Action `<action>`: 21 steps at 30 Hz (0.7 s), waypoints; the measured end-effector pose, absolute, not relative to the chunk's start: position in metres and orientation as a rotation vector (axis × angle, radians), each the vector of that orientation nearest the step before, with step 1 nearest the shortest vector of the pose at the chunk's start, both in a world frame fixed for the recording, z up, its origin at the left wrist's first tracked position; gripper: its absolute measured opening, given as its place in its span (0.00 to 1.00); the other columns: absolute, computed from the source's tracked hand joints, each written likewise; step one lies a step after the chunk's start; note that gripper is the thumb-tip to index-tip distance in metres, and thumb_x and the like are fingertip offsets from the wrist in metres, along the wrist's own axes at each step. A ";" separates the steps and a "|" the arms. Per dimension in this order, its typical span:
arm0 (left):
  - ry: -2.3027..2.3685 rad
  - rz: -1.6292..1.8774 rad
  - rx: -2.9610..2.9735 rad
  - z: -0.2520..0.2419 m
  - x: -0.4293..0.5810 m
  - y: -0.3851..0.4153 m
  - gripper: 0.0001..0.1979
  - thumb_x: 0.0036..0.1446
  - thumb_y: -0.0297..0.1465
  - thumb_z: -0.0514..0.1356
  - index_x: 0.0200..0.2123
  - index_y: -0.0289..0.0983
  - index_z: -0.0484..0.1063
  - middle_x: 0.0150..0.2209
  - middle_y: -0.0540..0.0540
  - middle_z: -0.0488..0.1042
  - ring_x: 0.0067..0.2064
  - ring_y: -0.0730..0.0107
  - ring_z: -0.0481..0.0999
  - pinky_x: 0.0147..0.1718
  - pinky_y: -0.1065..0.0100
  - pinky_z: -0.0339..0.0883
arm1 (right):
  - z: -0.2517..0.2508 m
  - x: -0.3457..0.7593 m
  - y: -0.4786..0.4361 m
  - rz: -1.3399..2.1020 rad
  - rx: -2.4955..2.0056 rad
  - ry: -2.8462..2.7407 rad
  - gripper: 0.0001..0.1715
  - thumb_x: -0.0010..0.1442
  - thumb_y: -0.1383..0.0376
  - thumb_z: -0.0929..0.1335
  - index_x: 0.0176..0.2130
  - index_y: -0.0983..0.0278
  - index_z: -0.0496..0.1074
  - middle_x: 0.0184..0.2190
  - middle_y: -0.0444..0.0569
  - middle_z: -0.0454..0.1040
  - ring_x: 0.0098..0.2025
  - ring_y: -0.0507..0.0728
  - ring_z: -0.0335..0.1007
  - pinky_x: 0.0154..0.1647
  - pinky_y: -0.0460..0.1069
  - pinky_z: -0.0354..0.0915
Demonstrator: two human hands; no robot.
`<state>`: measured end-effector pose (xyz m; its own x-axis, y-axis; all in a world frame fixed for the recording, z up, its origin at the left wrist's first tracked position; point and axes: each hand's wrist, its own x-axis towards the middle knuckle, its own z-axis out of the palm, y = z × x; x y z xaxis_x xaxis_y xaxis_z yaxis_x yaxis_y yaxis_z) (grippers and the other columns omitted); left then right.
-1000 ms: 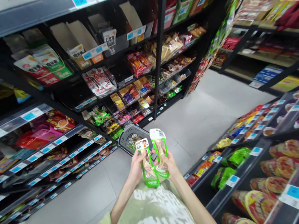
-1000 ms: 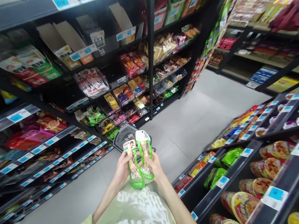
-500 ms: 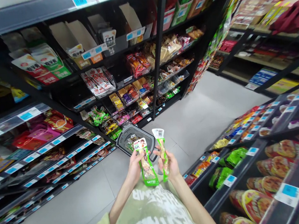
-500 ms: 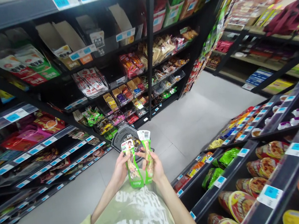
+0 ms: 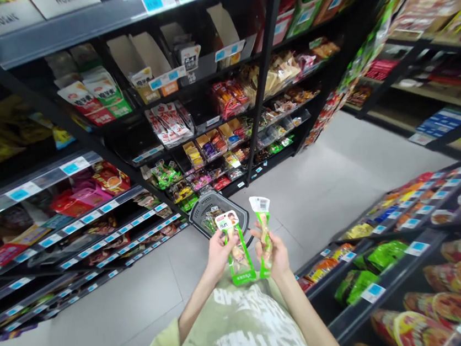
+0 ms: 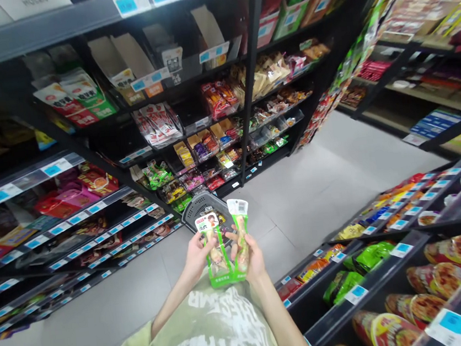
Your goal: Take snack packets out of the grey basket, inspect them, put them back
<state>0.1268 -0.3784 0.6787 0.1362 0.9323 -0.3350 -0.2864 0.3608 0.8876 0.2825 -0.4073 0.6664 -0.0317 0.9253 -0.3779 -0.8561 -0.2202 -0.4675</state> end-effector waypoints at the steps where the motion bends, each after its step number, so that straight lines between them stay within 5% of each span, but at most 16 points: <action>1: 1.084 1.023 0.782 0.677 0.126 -0.379 0.27 0.46 0.39 0.73 0.47 0.33 0.72 0.37 0.43 0.81 0.34 0.65 0.80 0.35 0.68 0.73 | 0.667 0.282 -0.407 1.638 -0.717 -0.125 0.21 0.52 0.56 0.74 0.45 0.62 0.77 0.38 0.49 0.83 0.18 0.49 0.68 0.15 0.43 0.64; 10: 1.127 1.010 0.858 0.670 0.123 -0.379 0.25 0.45 0.39 0.74 0.43 0.32 0.74 0.38 0.42 0.81 0.35 0.65 0.80 0.35 0.69 0.72 | 0.664 0.280 -0.406 1.635 -0.736 -0.122 0.23 0.52 0.57 0.75 0.47 0.60 0.76 0.39 0.47 0.82 0.21 0.51 0.70 0.21 0.47 0.68; 13: 1.129 0.995 0.866 0.672 0.124 -0.379 0.26 0.46 0.39 0.73 0.45 0.32 0.73 0.40 0.41 0.81 0.36 0.65 0.80 0.35 0.69 0.72 | 0.661 0.278 -0.406 1.682 -0.734 -0.175 0.18 0.54 0.54 0.73 0.41 0.62 0.77 0.30 0.46 0.80 0.21 0.52 0.68 0.22 0.48 0.66; 17: 1.146 0.965 0.875 0.667 0.123 -0.380 0.39 0.50 0.41 0.70 0.61 0.34 0.59 0.42 0.40 0.81 0.35 0.64 0.80 0.35 0.67 0.74 | 0.663 0.273 -0.405 1.755 -0.680 -0.298 0.20 0.59 0.50 0.68 0.26 0.62 0.70 0.17 0.43 0.64 0.21 0.52 0.61 0.24 0.48 0.63; 21: 1.262 0.916 1.137 0.657 0.117 -0.378 0.40 0.60 0.39 0.62 0.69 0.41 0.46 0.50 0.41 0.79 0.47 0.62 0.80 0.50 0.60 0.71 | 0.667 0.269 -0.402 1.722 -0.723 -0.308 0.31 0.63 0.39 0.59 0.27 0.60 0.66 0.20 0.43 0.59 0.21 0.53 0.55 0.25 0.50 0.63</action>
